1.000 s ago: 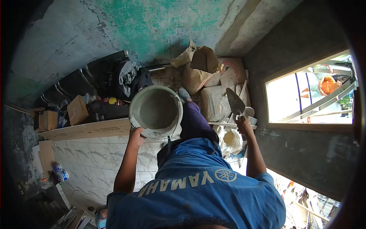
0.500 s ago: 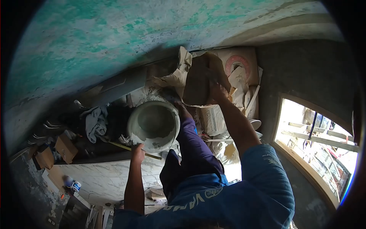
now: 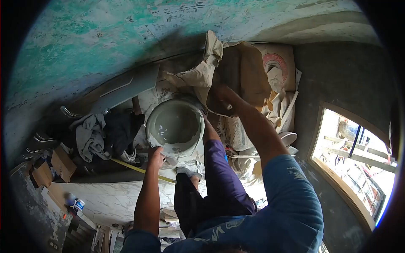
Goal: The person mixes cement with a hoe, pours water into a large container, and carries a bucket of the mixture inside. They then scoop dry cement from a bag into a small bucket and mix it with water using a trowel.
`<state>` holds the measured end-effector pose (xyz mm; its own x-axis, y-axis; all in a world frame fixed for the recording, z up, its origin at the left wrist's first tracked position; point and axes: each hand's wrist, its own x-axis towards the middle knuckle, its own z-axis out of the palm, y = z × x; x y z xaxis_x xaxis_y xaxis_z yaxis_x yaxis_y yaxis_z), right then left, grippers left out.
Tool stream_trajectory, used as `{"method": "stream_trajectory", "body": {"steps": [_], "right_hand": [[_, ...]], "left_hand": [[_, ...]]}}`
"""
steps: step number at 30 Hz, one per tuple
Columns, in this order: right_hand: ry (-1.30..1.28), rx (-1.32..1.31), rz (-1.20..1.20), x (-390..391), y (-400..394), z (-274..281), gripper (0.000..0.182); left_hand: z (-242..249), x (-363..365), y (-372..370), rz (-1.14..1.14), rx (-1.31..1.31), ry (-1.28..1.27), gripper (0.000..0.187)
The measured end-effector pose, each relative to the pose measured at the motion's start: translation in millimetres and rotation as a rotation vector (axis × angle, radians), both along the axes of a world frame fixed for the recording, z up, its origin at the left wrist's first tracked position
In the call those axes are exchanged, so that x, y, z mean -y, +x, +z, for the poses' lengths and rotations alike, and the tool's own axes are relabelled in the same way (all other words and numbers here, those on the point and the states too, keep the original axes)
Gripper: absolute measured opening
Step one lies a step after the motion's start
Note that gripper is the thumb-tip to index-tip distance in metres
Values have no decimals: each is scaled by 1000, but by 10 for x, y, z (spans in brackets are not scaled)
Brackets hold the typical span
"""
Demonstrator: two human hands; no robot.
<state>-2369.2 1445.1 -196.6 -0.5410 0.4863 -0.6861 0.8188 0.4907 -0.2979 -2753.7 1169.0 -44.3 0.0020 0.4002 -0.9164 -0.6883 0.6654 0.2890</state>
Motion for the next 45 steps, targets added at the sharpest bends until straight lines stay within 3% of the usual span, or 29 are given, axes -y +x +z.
{"method": "stream_trajectory", "body": {"steps": [1,4,8,10,11,13,16,22,26,30,33,37,45], "right_hand": [[44,-72,48,66,23,-557,22],[-148,-137,-31,-127,-424,684,29],[-59,-211,6,-110,-240,882,31],[-495,-353,-828,11,-131,1015,30],[-499,-346,-829,23,-99,1149,30],[-669,-259,-1134,23,-54,1435,25],[-594,-281,-1175,77,68,1729,27],[-525,-325,-1030,42,366,2343,27],[-516,-338,-1041,69,452,2961,25],[-549,-396,-1078,200,560,3378,23],[-608,-471,-1130,292,505,3712,25],[-627,-465,-1180,361,474,4006,31],[-647,-434,-1087,499,113,4255,22]], "left_hand": [[-65,24,28,7,-36,7,50],[-554,274,-47,51,-45,-23,51],[-865,247,76,116,-22,-91,47],[-1132,342,59,73,-16,-124,49],[-1158,303,69,75,-11,-131,49],[-1164,247,49,62,-50,-145,48],[-952,155,-21,122,36,-92,46],[92,-222,-19,158,-10,-32,52],[883,-437,-49,123,54,122,58],[1432,-597,-13,96,5,75,68],[1297,-513,-8,132,6,236,61],[1374,-699,134,172,-6,187,56],[1422,-907,431,174,-50,181,53]]}}
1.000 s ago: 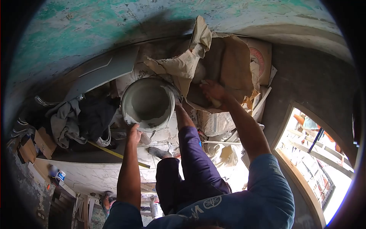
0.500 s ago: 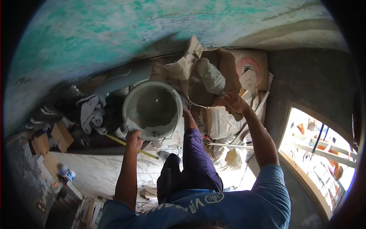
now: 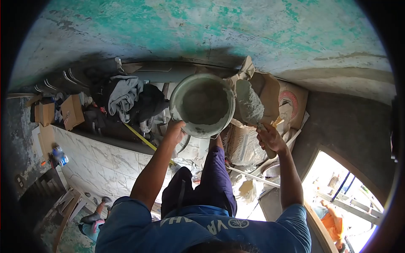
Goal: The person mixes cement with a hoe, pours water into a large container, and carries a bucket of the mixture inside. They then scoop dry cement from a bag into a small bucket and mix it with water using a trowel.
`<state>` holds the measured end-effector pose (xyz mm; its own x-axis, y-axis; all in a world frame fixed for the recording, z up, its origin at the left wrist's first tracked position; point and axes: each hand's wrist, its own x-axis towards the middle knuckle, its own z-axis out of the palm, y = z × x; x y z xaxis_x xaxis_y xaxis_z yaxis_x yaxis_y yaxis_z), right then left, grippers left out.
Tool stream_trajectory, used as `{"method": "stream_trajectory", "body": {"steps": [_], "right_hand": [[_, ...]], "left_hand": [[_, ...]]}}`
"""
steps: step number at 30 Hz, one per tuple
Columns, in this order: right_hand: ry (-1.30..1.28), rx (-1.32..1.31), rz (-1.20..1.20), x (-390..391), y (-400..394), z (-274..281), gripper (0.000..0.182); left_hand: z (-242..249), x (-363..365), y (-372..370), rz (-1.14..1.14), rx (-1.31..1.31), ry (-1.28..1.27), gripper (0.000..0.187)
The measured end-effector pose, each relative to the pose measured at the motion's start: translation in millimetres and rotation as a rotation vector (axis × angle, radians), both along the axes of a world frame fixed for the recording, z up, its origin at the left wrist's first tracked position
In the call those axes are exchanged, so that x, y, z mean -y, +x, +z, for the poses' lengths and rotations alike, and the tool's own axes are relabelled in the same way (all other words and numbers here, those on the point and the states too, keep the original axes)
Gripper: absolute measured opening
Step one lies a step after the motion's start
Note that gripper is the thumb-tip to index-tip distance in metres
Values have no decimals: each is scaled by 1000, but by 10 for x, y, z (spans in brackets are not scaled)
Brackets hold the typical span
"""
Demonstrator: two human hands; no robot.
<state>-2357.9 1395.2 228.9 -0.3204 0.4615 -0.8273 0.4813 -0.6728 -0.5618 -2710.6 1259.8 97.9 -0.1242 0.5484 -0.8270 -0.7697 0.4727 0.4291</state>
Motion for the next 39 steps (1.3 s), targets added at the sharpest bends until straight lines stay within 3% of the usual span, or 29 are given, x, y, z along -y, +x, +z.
{"method": "stream_trajectory", "body": {"steps": [2,4,6,8,10,13,16,17,18,20,21,26,32,34,36,38,39], "right_hand": [[-33,-40,25,101,-109,-116,23],[208,-163,273,247,-189,-424,24],[-8,-96,143,308,-656,-254,24],[-58,-5,186,385,-1035,-411,22],[351,-117,479,675,-1157,-1122,22],[577,68,655,748,-1642,-1004,25],[720,248,686,826,-1901,-778,29],[686,268,824,865,-1920,-888,30],[684,268,827,889,-1922,-914,30],[344,403,547,834,-2037,-701,30],[342,406,547,845,-2039,-696,30],[521,477,616,816,-1977,-625,34],[615,432,522,562,-1558,-251,39],[722,444,521,432,-1239,28,29],[820,453,464,331,-843,118,43],[720,612,268,245,-454,31,27],[666,654,297,181,-268,-16,26]], "left_hand": [[-44,5,12,-14,21,-9,56],[-205,42,30,-5,49,0,57],[-140,19,69,-3,44,-15,59],[-77,11,110,26,-10,-11,61],[14,-6,132,43,-15,-16,62],[-108,53,101,65,-19,22,62],[-91,64,60,84,-16,35,62],[-57,56,63,96,-14,13,61],[-20,51,74,98,-13,11,61],[-39,57,87,91,-104,15,44],[-50,58,84,90,-101,15,44],[-36,62,25,166,0,36,37],[-281,69,20,178,67,75,39],[-305,55,-27,103,9,91,40],[-363,82,-66,134,25,63,44],[-364,98,-82,163,35,35,49],[-330,129,-97,197,29,25,50]]}}
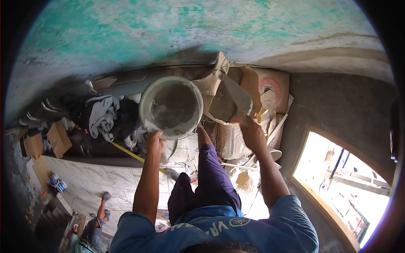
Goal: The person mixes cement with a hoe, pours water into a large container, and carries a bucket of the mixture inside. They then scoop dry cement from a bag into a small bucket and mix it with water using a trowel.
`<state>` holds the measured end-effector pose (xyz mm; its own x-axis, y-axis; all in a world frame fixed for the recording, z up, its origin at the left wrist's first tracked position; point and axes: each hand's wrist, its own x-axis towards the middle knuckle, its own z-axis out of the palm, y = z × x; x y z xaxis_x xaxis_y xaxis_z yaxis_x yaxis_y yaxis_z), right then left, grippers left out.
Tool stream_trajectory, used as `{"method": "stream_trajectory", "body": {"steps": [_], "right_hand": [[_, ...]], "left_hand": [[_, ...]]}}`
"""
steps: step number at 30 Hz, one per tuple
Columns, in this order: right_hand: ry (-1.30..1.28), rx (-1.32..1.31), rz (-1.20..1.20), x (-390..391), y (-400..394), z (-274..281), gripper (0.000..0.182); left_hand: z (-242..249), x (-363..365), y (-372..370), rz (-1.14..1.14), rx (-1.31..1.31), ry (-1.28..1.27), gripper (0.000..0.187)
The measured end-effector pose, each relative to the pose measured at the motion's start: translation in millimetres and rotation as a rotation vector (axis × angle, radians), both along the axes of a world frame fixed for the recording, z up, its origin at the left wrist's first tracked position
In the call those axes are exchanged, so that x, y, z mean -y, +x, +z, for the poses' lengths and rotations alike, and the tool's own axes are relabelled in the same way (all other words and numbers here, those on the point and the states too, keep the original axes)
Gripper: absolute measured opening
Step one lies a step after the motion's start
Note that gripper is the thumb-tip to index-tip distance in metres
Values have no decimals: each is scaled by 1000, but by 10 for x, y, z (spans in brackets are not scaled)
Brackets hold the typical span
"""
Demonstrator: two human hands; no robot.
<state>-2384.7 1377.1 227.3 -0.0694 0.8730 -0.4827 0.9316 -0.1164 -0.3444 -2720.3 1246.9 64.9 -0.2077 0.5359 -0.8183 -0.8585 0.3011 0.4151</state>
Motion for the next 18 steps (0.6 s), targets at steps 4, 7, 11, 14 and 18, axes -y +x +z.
{"method": "stream_trajectory", "body": {"steps": [4,7,11,14,18], "right_hand": [[-42,186,16,-406,537,-801,26],[-68,417,-89,-1080,540,-1973,32],[-154,503,-208,-1070,-103,-2574,33],[-170,407,-161,-859,-36,-2230,34],[-316,351,-25,-738,264,-1627,39]], "left_hand": [[59,24,-51,2,31,-29,53],[-10,63,-78,-26,23,1,62],[-3,63,-104,-54,39,-49,59],[-23,54,-119,-67,54,-58,57],[5,33,-125,-143,59,-49,56]]}}
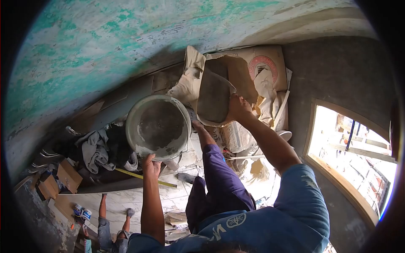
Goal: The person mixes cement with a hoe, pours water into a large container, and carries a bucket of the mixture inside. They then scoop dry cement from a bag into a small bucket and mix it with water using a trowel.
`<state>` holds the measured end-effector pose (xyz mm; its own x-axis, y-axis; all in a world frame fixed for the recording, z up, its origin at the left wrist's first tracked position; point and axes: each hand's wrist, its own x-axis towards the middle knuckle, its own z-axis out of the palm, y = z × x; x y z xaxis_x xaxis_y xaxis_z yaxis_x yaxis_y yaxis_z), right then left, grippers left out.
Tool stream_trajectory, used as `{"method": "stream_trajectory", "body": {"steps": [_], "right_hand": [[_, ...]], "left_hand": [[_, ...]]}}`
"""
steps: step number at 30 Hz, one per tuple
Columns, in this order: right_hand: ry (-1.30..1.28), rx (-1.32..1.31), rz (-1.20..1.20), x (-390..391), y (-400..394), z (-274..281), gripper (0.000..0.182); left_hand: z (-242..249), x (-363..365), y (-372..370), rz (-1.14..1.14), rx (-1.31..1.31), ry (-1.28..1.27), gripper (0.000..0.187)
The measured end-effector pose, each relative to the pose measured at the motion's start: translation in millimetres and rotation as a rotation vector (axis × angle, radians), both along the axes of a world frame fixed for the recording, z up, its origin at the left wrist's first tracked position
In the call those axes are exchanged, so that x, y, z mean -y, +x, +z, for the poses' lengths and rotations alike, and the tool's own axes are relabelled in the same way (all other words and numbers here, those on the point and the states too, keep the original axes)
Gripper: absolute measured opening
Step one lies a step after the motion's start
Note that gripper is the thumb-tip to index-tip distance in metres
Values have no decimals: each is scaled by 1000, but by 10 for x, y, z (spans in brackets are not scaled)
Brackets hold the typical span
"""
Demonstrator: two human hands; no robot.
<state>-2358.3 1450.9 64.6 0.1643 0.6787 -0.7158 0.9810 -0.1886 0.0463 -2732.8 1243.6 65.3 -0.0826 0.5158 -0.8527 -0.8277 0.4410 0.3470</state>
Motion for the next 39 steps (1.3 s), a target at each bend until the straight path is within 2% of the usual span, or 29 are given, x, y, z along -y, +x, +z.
{"method": "stream_trajectory", "body": {"steps": [2,4,5,6,7,8,10,14,17,19,21,23,25,29,31,32,34,35,37,39], "right_hand": [[-22,-11,-28,-47,17,-14,36],[21,-124,-219,-247,6,-324,31],[19,-129,-228,-250,-59,-692,31],[-48,-51,19,-207,-153,-1179,30],[-106,28,269,-253,-240,-1315,29],[-105,24,264,-226,-205,-1402,29],[171,-181,113,57,-73,-1435,25],[26,-219,138,237,224,-894,31],[90,-197,-215,309,266,-970,31],[15,-166,-33,177,81,-1426,30],[-33,-161,312,199,-61,-1970,29],[93,-257,538,300,-83,-1977,28],[193,-324,611,375,-88,-1920,27],[81,-339,623,143,-252,-2133,33],[383,-459,701,31,-295,-2349,31],[380,-467,699,137,-270,-2390,31],[173,-942,11,321,-82,-2349,31],[176,-936,16,314,-52,-2145,31],[-158,-948,-534,244,-36,-1562,37],[-126,-909,-584,269,47,-1339,39]], "left_hand": [[26,-18,20,-10,-1,24,56],[5,-25,-5,-2,-9,30,55],[2,-13,-22,-11,-14,28,55],[0,4,-13,0,-28,34,56],[-47,-7,-11,14,-41,48,56],[-120,-3,-49,8,-45,48,56],[-205,114,-128,78,14,-100,60],[-59,-6,-70,10,4,34,59],[-8,-33,-69,-4,-9,23,60],[2,-43,-51,-10,-65,23,61],[71,-38,-7,-9,-65,11,61],[34,-14,-36,-8,-80,-7,61],[-59,24,-77,42,-68,-55,61],[-81,58,-72,15,-62,-17,59],[-112,53,-38,34,-93,-32,59],[-90,88,-42,49,-118,-60,58],[-67,99,-48,34,-107,-57,59],[-59,97,-38,20,-95,-51,59],[-23,97,-33,16,-70,-41,61],[52,82,-6,16,-53,-25,62]]}}
